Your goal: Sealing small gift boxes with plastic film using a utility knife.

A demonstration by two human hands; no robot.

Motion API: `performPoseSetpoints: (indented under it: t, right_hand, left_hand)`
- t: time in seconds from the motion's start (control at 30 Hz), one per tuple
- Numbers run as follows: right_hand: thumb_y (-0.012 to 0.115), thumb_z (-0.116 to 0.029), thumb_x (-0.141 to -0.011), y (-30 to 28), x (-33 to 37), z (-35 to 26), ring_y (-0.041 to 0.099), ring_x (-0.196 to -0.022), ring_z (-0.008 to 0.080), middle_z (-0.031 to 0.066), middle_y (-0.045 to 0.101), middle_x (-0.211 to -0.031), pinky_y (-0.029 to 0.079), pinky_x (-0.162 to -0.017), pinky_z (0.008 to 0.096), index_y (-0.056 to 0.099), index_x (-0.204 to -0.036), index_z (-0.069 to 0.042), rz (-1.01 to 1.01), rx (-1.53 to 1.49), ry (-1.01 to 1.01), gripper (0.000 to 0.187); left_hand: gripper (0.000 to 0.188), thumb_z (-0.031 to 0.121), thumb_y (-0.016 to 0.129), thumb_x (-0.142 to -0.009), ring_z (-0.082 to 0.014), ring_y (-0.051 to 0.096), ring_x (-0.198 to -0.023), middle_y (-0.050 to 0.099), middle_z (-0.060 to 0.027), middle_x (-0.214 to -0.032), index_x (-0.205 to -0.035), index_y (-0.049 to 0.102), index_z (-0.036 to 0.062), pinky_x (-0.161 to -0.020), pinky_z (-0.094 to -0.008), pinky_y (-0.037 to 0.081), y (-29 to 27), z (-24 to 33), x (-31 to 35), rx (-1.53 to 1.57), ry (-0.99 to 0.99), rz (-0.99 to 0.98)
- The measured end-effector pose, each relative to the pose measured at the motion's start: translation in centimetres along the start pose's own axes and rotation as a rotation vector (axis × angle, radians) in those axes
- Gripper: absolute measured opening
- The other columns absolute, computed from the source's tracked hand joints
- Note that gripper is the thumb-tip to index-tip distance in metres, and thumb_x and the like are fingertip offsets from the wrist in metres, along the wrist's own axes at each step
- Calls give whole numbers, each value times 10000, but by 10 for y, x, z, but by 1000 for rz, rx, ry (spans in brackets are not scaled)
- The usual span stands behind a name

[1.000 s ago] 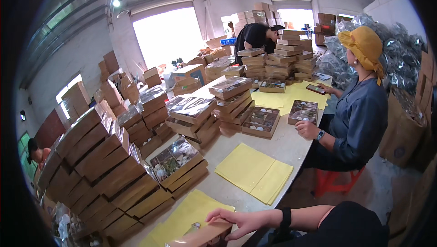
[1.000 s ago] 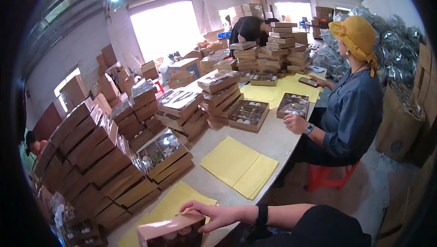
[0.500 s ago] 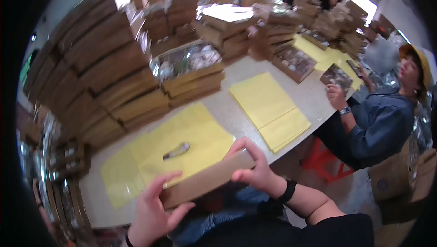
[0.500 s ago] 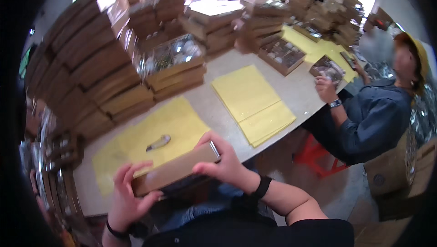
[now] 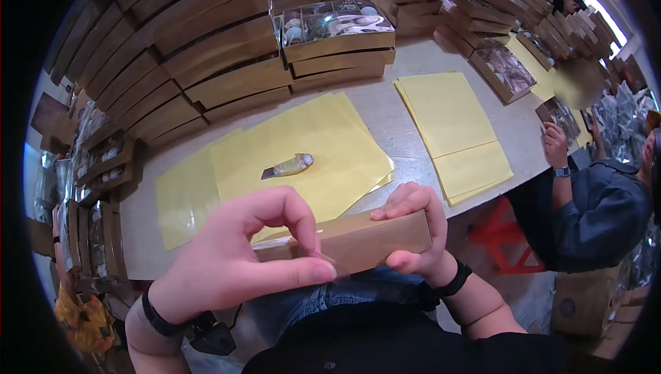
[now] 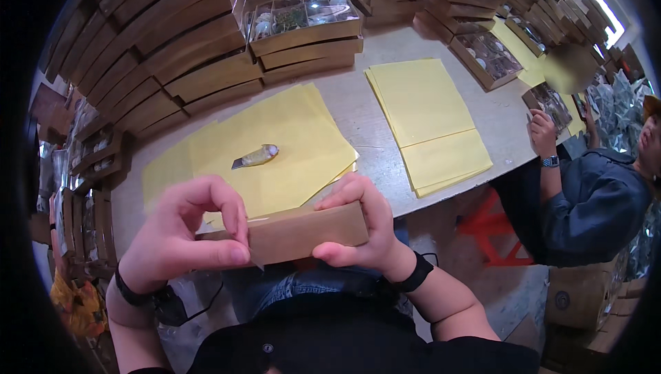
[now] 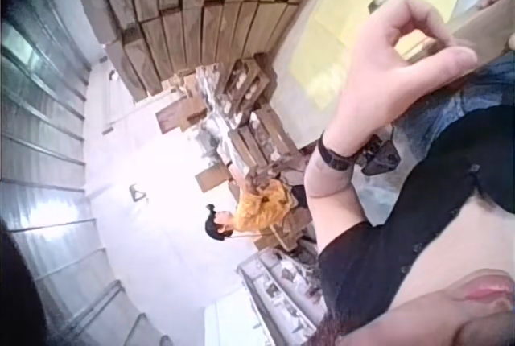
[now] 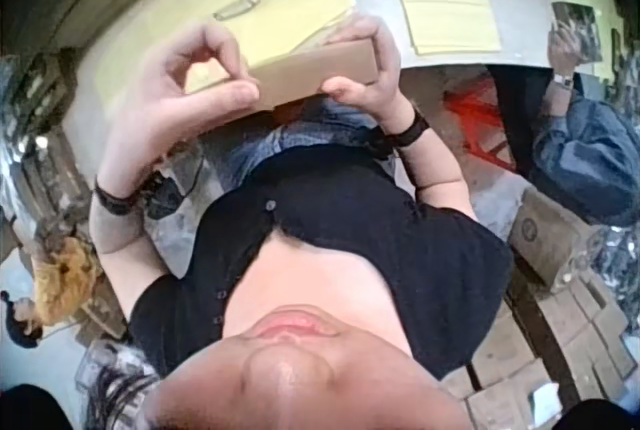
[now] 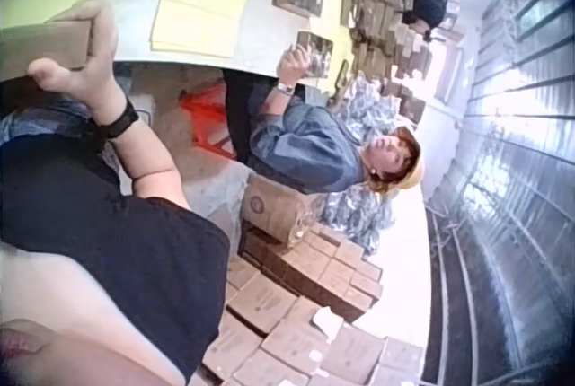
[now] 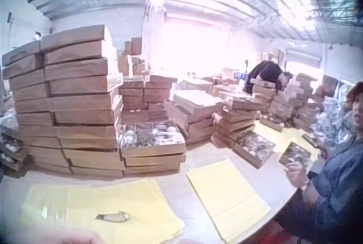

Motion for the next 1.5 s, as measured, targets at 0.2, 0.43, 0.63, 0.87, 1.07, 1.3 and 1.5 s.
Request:
performPoseSetpoints:
  t: [0.2,0.43,0.63,0.87,1.07,1.3,1.5]
  right_hand:
    - [859,-455,-716,-1,0,-2,534,-867,152,107,611,-995,433,-781,276,489,-1047,-60,-67,79,-25,634]
    - [860,-461,-711,2,-2,-4,510,-837,147,101,618,-992,419,-767,282,489,-1060,-62,-75,77,-18,648]
    - [848,-486,-719,3,-2,-4,523,-848,153,101,620,-989,426,-778,286,492,-1054,-61,-68,85,-22,649]
    - [839,-496,-728,4,-2,-1,532,-841,151,103,621,-975,429,-775,289,492,-1050,-60,-52,69,-5,643]
    - [860,-429,-716,4,-1,-5,543,-840,167,104,628,-989,442,-772,290,505,-1045,-51,-81,69,-55,615]
    - [879,-376,-706,3,0,-1,557,-831,178,103,640,-995,456,-759,299,511,-1055,-43,-45,37,-28,607]
    - [878,-374,-708,5,-1,0,556,-842,172,98,629,-1004,451,-769,291,512,-1062,-42,-54,48,-42,608]
  left_hand:
    - [300,177,815,-777,-113,584,-902,624,2,-863,-907,572,58,-847,-300,447,3,-10,-15,-54,-32,-27]
    - [303,156,788,-759,-130,538,-879,578,-17,-893,-920,551,58,-848,-289,411,10,-1,-12,-487,70,131]
    - [153,85,700,-865,-100,546,-895,584,-5,-913,-935,571,43,-860,-268,421,0,-13,-9,-81,6,121]
    - [72,41,637,-926,-109,602,-882,606,-39,-934,-968,594,1,-834,-242,487,0,-16,-1,67,116,153]
    - [109,22,656,-903,-87,595,-811,589,-20,-914,-979,579,9,-774,-225,484,-7,-9,0,275,96,244]
    - [238,9,768,-796,-62,577,-816,581,7,-880,-955,592,35,-732,-195,468,-1,-5,0,85,-11,89]
    - [289,12,802,-755,-86,547,-737,567,-10,-863,-943,586,52,-659,-224,454,8,3,-3,-267,91,141]
Point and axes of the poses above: each hand's wrist, its own x-axis away from the middle knuckle, its own y-axis out of the palm, z = x × y, the point moved 4 cm from there along -x, towards the middle knuckle
